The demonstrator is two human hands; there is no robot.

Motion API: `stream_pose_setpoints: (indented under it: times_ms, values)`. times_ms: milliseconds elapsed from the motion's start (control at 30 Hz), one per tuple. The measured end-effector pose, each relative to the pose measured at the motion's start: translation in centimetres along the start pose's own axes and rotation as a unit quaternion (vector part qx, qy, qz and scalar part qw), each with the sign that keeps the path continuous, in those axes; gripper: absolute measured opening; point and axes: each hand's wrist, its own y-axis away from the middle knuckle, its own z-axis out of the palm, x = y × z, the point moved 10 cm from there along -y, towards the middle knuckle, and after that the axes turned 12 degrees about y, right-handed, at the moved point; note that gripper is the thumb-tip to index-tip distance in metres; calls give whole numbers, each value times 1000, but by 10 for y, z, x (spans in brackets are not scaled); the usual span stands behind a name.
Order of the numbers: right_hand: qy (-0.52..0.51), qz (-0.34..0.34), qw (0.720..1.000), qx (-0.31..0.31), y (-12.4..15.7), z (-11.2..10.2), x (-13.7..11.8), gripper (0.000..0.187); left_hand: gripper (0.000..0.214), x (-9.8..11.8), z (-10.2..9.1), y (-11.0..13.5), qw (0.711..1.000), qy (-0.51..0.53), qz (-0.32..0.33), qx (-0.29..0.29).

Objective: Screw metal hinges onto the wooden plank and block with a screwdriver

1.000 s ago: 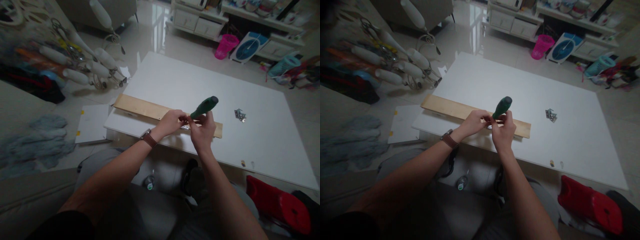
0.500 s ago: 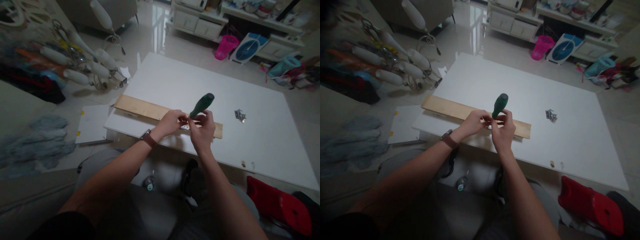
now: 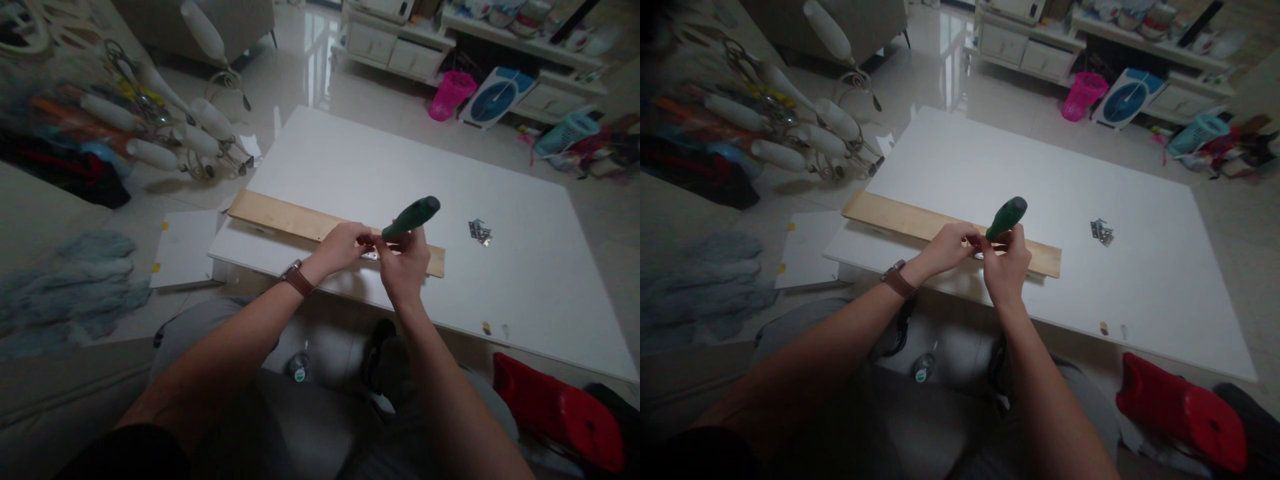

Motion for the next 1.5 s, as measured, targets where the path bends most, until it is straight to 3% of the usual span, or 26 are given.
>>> stream_pose_setpoints:
  times_ms: [200,533,1133,1333,1500]
  values:
    - [3,-2,1000,-7,2,2,-2,27,15,1,6,0,999,35,3,-33]
    - [-12,-3,1000,-9,3,4,0,35,14,-3,2,0,999,41,6,-2]
    - [-15,-14,1000,13,2,-2,-4,20,16,-3,5,1,1000,6,-9,-28]
    - [-18,-9,998,67,1,-15,0,25,17,-14,18,5,990,-108,-25,-89]
    - [-8,-15,996,89,-2,-23,-1,30,22,-12,22,5,985,-139,-6,-101]
